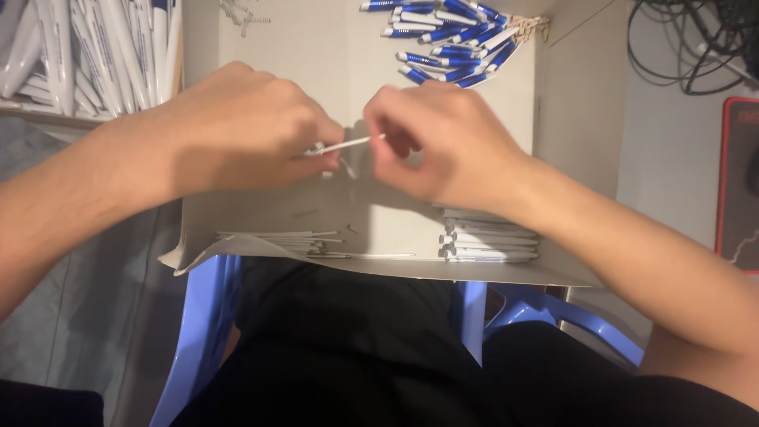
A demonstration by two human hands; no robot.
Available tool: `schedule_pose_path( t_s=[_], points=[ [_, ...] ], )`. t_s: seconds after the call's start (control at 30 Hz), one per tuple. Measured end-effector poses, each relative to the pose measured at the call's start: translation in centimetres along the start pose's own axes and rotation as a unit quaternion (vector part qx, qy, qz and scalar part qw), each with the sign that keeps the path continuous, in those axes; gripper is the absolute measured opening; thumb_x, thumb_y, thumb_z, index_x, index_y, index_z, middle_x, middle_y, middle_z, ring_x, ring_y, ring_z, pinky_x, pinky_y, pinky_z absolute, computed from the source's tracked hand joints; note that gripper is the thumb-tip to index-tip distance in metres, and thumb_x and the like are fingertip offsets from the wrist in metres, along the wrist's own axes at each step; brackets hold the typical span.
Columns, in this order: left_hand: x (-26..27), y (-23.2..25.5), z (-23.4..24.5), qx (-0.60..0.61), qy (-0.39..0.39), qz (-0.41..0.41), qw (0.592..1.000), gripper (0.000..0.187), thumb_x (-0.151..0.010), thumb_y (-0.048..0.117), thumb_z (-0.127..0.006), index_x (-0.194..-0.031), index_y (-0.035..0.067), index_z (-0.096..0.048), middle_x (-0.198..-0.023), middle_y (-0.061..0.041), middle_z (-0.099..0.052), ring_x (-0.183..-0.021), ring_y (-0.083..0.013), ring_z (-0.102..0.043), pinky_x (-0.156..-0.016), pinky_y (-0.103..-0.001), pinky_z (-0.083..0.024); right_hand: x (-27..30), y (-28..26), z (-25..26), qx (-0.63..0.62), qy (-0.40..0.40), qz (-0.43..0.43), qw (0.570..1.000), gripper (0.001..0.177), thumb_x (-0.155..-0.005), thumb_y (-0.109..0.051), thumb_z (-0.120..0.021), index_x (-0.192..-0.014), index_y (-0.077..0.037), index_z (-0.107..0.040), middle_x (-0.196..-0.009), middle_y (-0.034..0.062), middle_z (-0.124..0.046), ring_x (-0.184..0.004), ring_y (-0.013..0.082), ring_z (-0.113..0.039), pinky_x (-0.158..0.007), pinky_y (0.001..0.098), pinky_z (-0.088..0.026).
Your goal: Assembling ballpoint pens by inserting ink refills into barrels and attaching caps.
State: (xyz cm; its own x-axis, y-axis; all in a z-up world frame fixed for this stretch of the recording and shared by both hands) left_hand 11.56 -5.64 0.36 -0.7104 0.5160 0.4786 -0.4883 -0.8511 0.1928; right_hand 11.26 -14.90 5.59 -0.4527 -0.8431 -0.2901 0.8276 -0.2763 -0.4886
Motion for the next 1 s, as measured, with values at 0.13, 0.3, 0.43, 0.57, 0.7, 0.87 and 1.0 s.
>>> schedule_pose_path(
  t_s=[0.13, 0.3, 0.43, 0.57, 0.7, 0.87, 1.0],
  points=[
    [-0.1, -0.9, 1.1, 0.026, -0.014, 0.06, 0.998, 0.023, -0.104, 0.049, -0.06, -0.099, 0.035, -0.077, -0.071, 0.003, -0.074, -0.072, -0.016, -0.07, -0.073, -0.039, -0.056, -0.1, 1.0, 1.5, -0.048, 0.009, -0.059, 0.997, 0.011, -0.097, 0.0, -0.061, -0.097, -0.01, -0.057, -0.075, -0.0023, -0.059, -0.066, 0.0119, -0.058, -0.066, 0.0291, -0.047],
    [-0.8, -2.1, 1.2, -0.03, 0.02, 0.063, 0.997, 0.032, -0.097, 0.057, -0.064, -0.112, 0.03, -0.073, -0.088, -0.005, -0.077, -0.095, -0.0287, -0.072, -0.073, -0.05, -0.055, -0.3, 0.8, 1.6, -0.061, 0.008, -0.047, 0.997, 0.01, -0.101, 0.003, -0.062, -0.1, -0.007, -0.059, -0.08, -0.0003, -0.063, -0.071, 0.012, -0.061, -0.071, 0.0272, -0.049],
    [-0.8, -3.4, 0.2, -0.04, 0.0, 0.084, 0.996, 0.058, -0.089, 0.065, -0.068, -0.134, 0.03, -0.062, -0.092, -0.008, -0.079, -0.104, -0.0315, -0.071, -0.087, -0.052, -0.054, -0.4, 1.3, 0.9, -0.07, -0.008, -0.07, 0.995, 0.007, -0.104, -0.003, -0.061, -0.101, -0.009, -0.058, -0.08, -0.001, -0.062, -0.071, 0.0116, -0.06, -0.064, 0.0269, -0.046],
    [-0.6, -4.3, -0.5, -0.13, -0.001, 0.088, 0.988, 0.028, -0.095, 0.052, -0.061, -0.109, 0.031, -0.072, -0.092, -0.006, -0.077, -0.091, -0.0332, -0.073, -0.073, -0.047, -0.056, -0.4, 1.2, 0.5, -0.054, -0.008, -0.054, 0.997, 0.008, -0.103, -0.004, -0.063, -0.102, -0.01, -0.058, -0.078, -0.0018, -0.063, -0.07, 0.0127, -0.06, -0.066, 0.0285, -0.047],
    [-0.1, -3.0, 1.5, -0.116, 0.047, 0.074, 0.989, 0.037, -0.097, 0.062, -0.061, -0.105, 0.028, -0.074, -0.083, -0.004, -0.078, -0.082, -0.0282, -0.075, -0.072, -0.047, -0.059, -0.6, 0.6, 0.7, -0.065, 0.004, -0.035, 0.997, 0.008, -0.105, -0.004, -0.064, -0.102, -0.008, -0.058, -0.082, -0.0001, -0.063, -0.074, 0.013, -0.062, -0.069, 0.0282, -0.049],
    [0.8, -0.6, 3.8, -0.059, 0.278, -0.066, 0.957, 0.02, -0.095, 0.052, -0.074, -0.107, 0.036, -0.074, -0.083, 0.009, -0.076, -0.075, -0.025, -0.072, -0.054, -0.044, -0.048, -0.9, 0.9, 1.0, -0.08, 0.005, -0.073, 0.994, 0.024, -0.102, -0.012, -0.069, -0.118, -0.008, -0.052, -0.091, 0.0001, -0.062, -0.072, 0.0133, -0.061, -0.072, 0.0295, -0.051],
    [4.7, 3.3, 6.0, -0.037, 0.485, -0.234, 0.842, 0.014, -0.102, 0.021, -0.082, -0.094, 0.028, -0.073, -0.082, 0.012, -0.074, -0.068, -0.0095, -0.068, -0.046, -0.03, -0.044, -0.9, 1.1, 0.5, -0.1, -0.004, -0.05, 0.994, 0.036, -0.093, -0.012, -0.08, -0.123, -0.004, -0.061, -0.102, 0.0039, -0.068, -0.075, 0.0153, -0.058, -0.068, 0.0289, -0.05]
  ],
)
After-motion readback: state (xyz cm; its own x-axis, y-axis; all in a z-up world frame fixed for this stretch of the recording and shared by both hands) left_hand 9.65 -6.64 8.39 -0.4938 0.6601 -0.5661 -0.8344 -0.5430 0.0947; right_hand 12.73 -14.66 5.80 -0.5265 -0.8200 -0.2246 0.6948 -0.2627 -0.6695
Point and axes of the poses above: each hand's wrist, its own x-axis away from the middle knuckle, its own z-axis out of the back of the hand, y = z × x, the point moved 10 cm from there along -x, towards the middle knuckle
